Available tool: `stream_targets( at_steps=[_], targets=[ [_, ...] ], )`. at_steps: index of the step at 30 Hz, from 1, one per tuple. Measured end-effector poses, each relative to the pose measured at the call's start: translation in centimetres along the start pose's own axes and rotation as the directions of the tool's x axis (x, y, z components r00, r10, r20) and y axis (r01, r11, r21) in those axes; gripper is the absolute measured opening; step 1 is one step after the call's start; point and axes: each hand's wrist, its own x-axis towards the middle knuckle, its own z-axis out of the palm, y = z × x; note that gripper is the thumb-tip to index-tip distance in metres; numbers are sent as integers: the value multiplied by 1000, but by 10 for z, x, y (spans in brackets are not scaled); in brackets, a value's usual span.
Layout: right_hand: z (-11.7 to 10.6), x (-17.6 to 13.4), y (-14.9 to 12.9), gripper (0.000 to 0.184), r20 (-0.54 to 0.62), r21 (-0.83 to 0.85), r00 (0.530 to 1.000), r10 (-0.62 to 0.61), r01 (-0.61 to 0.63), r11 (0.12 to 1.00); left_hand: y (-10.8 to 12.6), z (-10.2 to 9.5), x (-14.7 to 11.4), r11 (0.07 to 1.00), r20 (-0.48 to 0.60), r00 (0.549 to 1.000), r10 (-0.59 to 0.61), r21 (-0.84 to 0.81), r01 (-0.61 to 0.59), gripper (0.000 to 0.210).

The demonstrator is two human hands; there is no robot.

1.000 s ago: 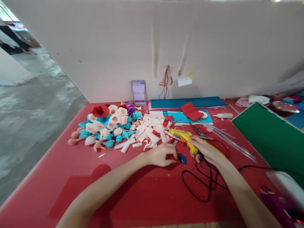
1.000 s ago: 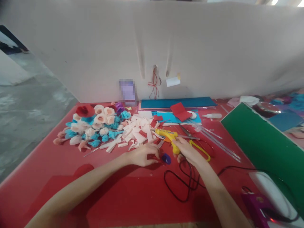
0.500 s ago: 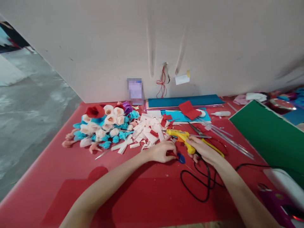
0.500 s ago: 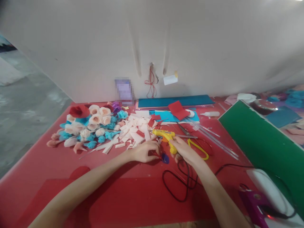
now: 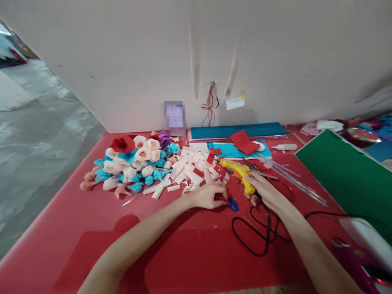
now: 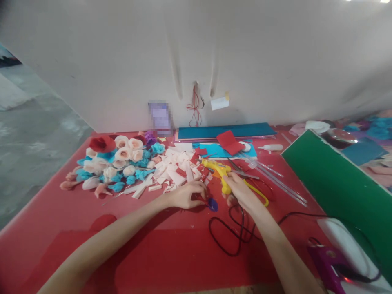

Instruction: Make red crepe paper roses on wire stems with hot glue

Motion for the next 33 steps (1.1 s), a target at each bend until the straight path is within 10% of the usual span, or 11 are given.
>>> stream_targets(
  at_steps=[12,18,26,33],
  targets=[
    [-7,-13,-18,25,-75,191,944,-322,330,924,28,-38,-14,984,-220,974,-57,150,91,5],
    [-6,-38,-24,18,-97,216,869,-486,495,841,64,-67,-56,926,-433,901,-41,322,197,10],
    [3,-79,-24,33,-115,205,833,-541,553,807,131,-90,-82,752,-626,734,263,610,251,12],
    [10,-87,-26,34,-74,51,823,-563,567,822,130,-85,-83,819,-654,726,214,526,232,11]
  ],
)
